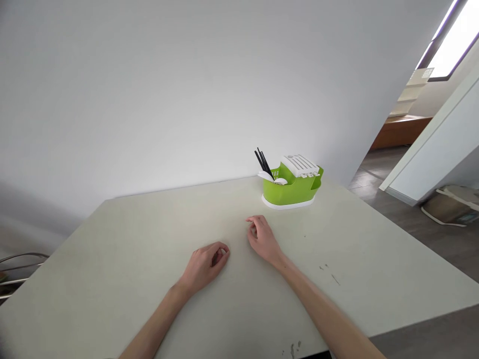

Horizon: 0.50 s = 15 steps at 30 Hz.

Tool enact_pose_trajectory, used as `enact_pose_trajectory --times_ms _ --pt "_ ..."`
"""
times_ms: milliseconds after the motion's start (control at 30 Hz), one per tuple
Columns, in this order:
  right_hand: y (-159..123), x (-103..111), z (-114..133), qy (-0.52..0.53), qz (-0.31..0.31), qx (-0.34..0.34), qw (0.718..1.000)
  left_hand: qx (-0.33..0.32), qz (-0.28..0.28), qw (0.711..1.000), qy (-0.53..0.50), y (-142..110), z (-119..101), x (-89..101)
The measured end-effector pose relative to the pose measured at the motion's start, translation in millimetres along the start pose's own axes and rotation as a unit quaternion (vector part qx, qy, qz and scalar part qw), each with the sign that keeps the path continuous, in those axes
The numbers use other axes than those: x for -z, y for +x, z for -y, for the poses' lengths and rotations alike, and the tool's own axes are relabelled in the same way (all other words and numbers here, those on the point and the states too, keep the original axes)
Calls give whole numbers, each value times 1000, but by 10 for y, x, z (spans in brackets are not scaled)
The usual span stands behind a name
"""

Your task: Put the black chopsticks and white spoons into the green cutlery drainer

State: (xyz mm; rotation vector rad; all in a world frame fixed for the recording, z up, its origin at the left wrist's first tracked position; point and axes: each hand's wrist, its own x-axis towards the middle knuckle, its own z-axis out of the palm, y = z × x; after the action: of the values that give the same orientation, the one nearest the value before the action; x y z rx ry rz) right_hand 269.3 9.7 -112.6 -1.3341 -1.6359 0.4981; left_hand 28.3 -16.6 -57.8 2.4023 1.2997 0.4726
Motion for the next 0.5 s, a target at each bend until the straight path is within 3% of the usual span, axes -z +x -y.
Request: enact_pose_trajectory --times_ms 100,233,367,500 --pt "64 173 -170 -43 -43 -32 998 1 -1 1000 0 1 4 -6" --pt "209 669 -509 -78 -120 -104 984 1 -3 1000 -4 11 13 -12" --pt "348 1241 -820 -116 -221 -183 951 -3 -6 1000 -5 18 28 -17" --pt "420 1615 -991 -150 -302 -208 918 -4 -10 1000 -7 15 39 -19"
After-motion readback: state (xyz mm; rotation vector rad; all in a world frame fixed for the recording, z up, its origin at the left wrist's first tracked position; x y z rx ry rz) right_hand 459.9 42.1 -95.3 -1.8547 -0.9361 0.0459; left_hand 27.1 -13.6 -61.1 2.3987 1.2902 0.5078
